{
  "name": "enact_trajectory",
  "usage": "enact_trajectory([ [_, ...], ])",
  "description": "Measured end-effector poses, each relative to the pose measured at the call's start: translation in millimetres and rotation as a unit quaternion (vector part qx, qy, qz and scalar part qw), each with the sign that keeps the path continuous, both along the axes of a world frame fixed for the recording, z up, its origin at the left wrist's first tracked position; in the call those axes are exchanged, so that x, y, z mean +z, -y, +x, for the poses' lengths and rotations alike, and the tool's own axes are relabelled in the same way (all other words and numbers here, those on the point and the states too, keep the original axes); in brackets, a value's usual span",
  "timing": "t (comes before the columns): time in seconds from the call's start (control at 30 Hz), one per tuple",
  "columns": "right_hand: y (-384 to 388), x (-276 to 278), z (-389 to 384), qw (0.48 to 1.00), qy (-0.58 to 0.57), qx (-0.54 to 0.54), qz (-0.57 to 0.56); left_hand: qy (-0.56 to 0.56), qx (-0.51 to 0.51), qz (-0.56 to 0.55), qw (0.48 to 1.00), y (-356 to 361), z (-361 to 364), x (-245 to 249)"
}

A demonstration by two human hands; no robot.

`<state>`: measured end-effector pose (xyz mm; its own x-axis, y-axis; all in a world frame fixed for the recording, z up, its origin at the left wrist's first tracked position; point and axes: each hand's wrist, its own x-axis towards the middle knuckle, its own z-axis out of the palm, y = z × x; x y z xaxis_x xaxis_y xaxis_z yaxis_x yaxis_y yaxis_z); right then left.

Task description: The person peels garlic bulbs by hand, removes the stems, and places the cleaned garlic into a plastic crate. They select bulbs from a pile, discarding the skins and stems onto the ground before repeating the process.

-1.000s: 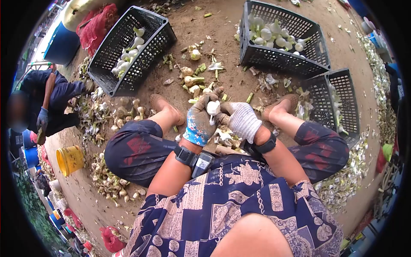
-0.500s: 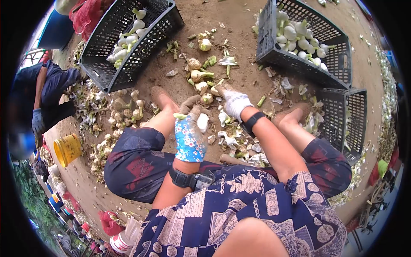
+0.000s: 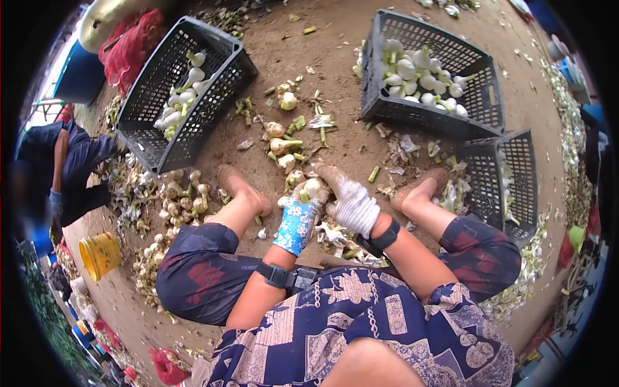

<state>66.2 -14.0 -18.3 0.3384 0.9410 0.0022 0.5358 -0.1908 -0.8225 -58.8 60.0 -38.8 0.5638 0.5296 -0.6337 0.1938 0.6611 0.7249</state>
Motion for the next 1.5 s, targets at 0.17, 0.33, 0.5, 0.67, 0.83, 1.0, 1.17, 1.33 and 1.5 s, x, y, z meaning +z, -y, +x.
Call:
enact_trajectory([
  [0.17,54.5,32.8,6.0,0.87,-0.371,-0.275,0.175,0.176,-0.061,0.02,0.982,10.7,8.6,51.6],
  [0.33,92.3,50.6,8.4,0.969,-0.206,-0.13,0.031,0.151,-0.299,0.492,0.804,28.0,6.8,73.5],
  [0.5,100.4,69.8,-14.4,0.97,-0.181,-0.151,0.057,0.128,-0.283,0.565,0.765,41.8,-8.0,96.8],
  [0.67,107.7,108.7,-18.5,0.926,-0.359,-0.109,0.043,0.145,-0.258,0.468,0.833,47.7,-17.5,105.7],
  [0.83,105.2,101.6,-15.6,0.98,-0.191,-0.037,0.051,0.221,-0.171,0.138,0.95,48.2,-24.2,99.2],
  [1.0,101.9,88.3,-13.0,0.946,-0.312,-0.088,0.012,0.187,-0.101,-0.311,0.926,39.5,-12.3,83.6],
  [1.17,95.9,87.0,-16.8,0.941,-0.303,-0.152,-0.011,0.148,-0.136,0.057,0.978,45.7,-9.4,70.4],
  [1.33,104.0,80.7,-5.0,0.787,-0.602,-0.126,0.054,0.224,-0.077,-0.089,0.967,44.1,-4.5,66.5],
  [1.5,82.3,73.3,-27.5,0.992,-0.034,-0.083,0.085,0.152,-0.074,0.401,0.9,44.0,-7.4,53.9],
])
